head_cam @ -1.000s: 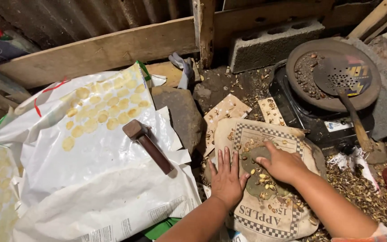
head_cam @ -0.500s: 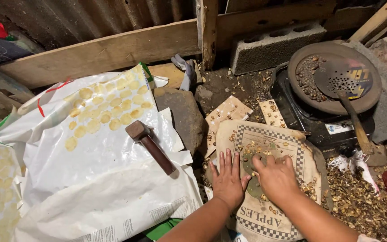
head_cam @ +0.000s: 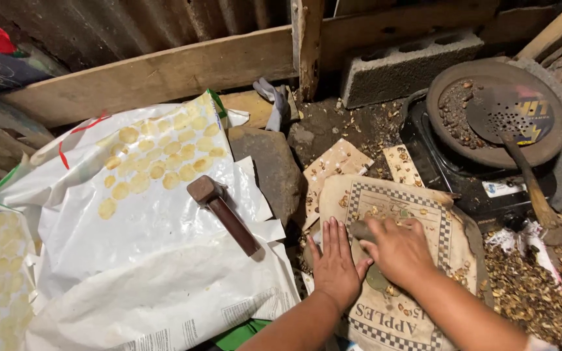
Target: Processing nuts by removing skins with a stone and pounding dough rounds with a mallet in a rustic food production area.
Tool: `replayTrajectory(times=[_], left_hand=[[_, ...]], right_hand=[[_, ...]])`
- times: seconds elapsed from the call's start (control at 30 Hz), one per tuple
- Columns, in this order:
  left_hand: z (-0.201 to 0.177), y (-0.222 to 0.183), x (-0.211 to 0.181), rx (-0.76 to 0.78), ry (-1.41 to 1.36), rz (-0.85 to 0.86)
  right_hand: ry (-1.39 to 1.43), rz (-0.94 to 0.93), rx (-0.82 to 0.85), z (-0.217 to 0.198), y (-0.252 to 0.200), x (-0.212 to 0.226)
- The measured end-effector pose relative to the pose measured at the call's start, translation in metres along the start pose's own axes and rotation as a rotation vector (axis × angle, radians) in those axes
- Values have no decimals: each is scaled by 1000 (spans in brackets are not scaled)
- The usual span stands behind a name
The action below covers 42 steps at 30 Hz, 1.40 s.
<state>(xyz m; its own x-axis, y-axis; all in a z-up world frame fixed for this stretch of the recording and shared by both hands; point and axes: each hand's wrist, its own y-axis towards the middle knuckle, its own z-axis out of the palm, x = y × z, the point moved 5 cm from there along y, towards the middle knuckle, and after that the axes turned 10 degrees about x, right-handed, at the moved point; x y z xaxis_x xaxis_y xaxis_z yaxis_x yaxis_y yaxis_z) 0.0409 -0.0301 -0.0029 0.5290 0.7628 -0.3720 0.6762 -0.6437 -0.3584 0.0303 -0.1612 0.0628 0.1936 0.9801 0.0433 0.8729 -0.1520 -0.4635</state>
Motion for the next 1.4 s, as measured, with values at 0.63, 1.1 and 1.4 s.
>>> replayTrajectory(times=[0.63,1.1,1.4], left_hand=[[4,1,0,-90,-14,85],[-31,6,-6,-236,-185,340],[-4,28,7,-26,-1285,412]], right_hand=[[-156,218,-91,19,-10,-68],[292,-4,-89,98,-56,-59],[278,149,15,68,-62,-49]])
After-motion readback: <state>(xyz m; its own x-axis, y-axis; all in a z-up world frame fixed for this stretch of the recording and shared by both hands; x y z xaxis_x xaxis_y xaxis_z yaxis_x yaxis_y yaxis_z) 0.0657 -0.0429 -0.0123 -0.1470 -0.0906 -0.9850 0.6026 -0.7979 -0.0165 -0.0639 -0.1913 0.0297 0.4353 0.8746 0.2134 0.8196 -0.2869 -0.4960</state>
